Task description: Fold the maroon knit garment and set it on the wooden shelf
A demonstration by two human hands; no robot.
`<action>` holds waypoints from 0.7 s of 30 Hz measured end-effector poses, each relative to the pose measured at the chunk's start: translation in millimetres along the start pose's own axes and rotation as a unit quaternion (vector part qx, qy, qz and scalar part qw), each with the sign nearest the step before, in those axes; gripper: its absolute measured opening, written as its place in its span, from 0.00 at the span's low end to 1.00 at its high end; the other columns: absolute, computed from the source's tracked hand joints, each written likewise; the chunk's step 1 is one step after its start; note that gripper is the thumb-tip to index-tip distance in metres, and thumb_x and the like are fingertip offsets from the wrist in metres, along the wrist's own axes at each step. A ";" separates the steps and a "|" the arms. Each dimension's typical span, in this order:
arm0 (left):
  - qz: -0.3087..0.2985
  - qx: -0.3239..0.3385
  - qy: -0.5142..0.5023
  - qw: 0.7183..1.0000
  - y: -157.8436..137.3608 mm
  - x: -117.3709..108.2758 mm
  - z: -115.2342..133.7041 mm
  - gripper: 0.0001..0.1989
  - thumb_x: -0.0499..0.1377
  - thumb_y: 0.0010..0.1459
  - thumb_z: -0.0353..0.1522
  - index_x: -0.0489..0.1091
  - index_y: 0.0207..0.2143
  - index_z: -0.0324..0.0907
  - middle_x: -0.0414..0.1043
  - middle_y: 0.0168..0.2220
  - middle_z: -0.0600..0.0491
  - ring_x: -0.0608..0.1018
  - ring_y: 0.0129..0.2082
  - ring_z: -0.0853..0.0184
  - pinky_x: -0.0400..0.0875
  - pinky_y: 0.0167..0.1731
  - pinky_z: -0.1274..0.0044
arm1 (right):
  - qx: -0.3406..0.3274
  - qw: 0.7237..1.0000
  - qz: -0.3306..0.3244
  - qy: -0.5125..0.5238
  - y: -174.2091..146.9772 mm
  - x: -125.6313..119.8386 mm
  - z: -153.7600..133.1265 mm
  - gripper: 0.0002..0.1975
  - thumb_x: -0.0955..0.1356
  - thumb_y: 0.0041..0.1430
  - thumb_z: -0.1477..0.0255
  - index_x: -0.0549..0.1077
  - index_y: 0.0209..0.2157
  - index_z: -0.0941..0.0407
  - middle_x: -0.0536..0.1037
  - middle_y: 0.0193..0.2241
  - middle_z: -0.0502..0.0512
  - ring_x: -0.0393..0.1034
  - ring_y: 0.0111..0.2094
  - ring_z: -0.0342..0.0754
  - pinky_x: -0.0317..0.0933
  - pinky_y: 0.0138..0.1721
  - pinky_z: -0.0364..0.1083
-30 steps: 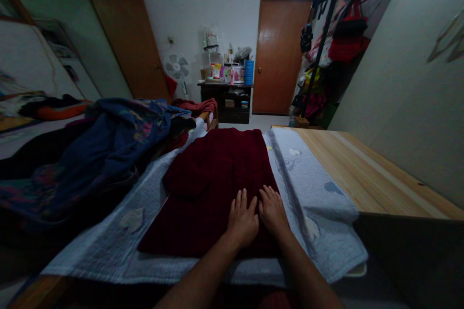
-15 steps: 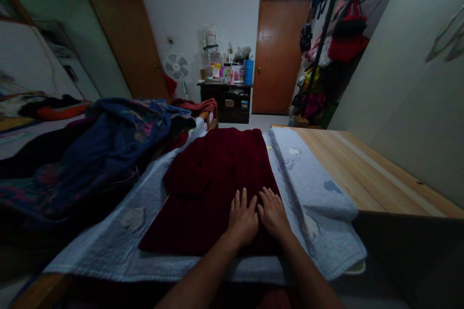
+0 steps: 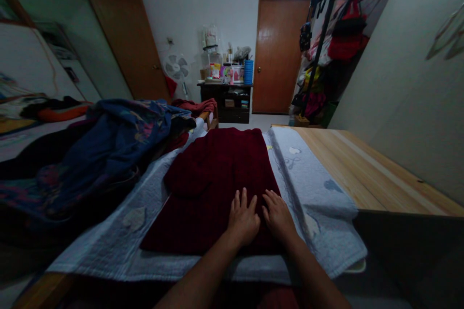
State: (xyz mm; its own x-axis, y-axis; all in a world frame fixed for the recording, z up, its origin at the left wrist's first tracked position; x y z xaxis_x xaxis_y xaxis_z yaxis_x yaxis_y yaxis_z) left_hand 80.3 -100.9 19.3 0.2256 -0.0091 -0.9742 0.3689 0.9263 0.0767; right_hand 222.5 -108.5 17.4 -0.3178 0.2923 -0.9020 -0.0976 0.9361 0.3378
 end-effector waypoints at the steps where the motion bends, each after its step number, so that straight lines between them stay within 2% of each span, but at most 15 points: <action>1: -0.004 -0.002 0.002 1.000 0.0 -0.3 0.3 0.32 0.50 0.60 0.39 0.50 0.65 0.47 0.39 0.69 0.45 0.44 0.67 0.48 0.48 0.61 0.58 | -0.003 1.000 0.002 0.005 -1.3 0.7 2.8 0.20 0.61 0.61 0.75 0.69 0.54 0.60 0.67 0.58 0.62 0.58 0.61 0.54 0.53 0.61 0.55; 7: -0.012 -0.001 0.009 1.000 0.0 -2.0 0.7 0.32 0.50 0.60 0.40 0.49 0.66 0.48 0.38 0.69 0.45 0.43 0.67 0.48 0.47 0.61 0.58 | -0.009 1.000 0.004 0.015 -5.6 1.2 13.6 0.20 0.60 0.61 0.76 0.69 0.54 0.60 0.68 0.58 0.61 0.58 0.61 0.52 0.53 0.61 0.53; 11: -0.004 0.004 0.003 1.000 -0.1 -1.6 1.1 0.32 0.51 0.60 0.40 0.50 0.65 0.47 0.39 0.69 0.44 0.44 0.67 0.47 0.48 0.61 0.58 | 0.002 0.999 -0.041 -0.004 4.5 -10.6 7.9 0.20 0.61 0.59 0.77 0.71 0.52 0.62 0.70 0.56 0.62 0.61 0.59 0.53 0.53 0.60 0.50; 14: -0.008 -0.001 0.008 1.000 0.4 -0.9 1.5 0.31 0.50 0.60 0.39 0.50 0.65 0.47 0.39 0.69 0.44 0.44 0.67 0.47 0.48 0.61 0.57 | 0.031 0.997 -0.067 -0.011 18.8 -18.7 -0.3 0.18 0.60 0.58 0.78 0.74 0.47 0.61 0.76 0.49 0.62 0.69 0.51 0.52 0.58 0.55 0.48; 17: -0.008 -0.002 0.003 1.000 1.0 -0.5 1.2 0.31 0.49 0.60 0.39 0.50 0.65 0.48 0.39 0.69 0.44 0.43 0.67 0.47 0.49 0.61 0.57 | 0.065 0.996 -0.060 0.010 27.9 -14.5 -5.6 0.19 0.58 0.59 0.79 0.75 0.46 0.61 0.78 0.44 0.61 0.72 0.46 0.50 0.61 0.50 0.46; 21: -0.007 0.002 -0.005 1.000 1.1 0.5 -0.3 0.30 0.49 0.61 0.39 0.51 0.65 0.47 0.39 0.69 0.44 0.43 0.67 0.46 0.49 0.61 0.56 | 0.050 0.999 -0.013 0.006 22.3 4.4 -7.0 0.21 0.57 0.60 0.79 0.71 0.52 0.62 0.71 0.55 0.62 0.63 0.57 0.52 0.51 0.59 0.50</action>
State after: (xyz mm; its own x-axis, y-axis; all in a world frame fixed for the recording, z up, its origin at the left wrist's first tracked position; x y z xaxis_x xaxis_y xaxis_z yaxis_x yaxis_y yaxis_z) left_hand 80.5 -99.8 18.8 0.2289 -0.0253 -0.9731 0.3753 0.9247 0.0643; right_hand 212.3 -87.7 22.8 -0.3270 0.2651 -0.9071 -0.0127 0.9585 0.2847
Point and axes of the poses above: each hand's wrist, its own y-axis towards the middle knuckle, its own x-axis out of the palm, z = x × y, the point moved 2 cm from there along y, towards the middle knuckle
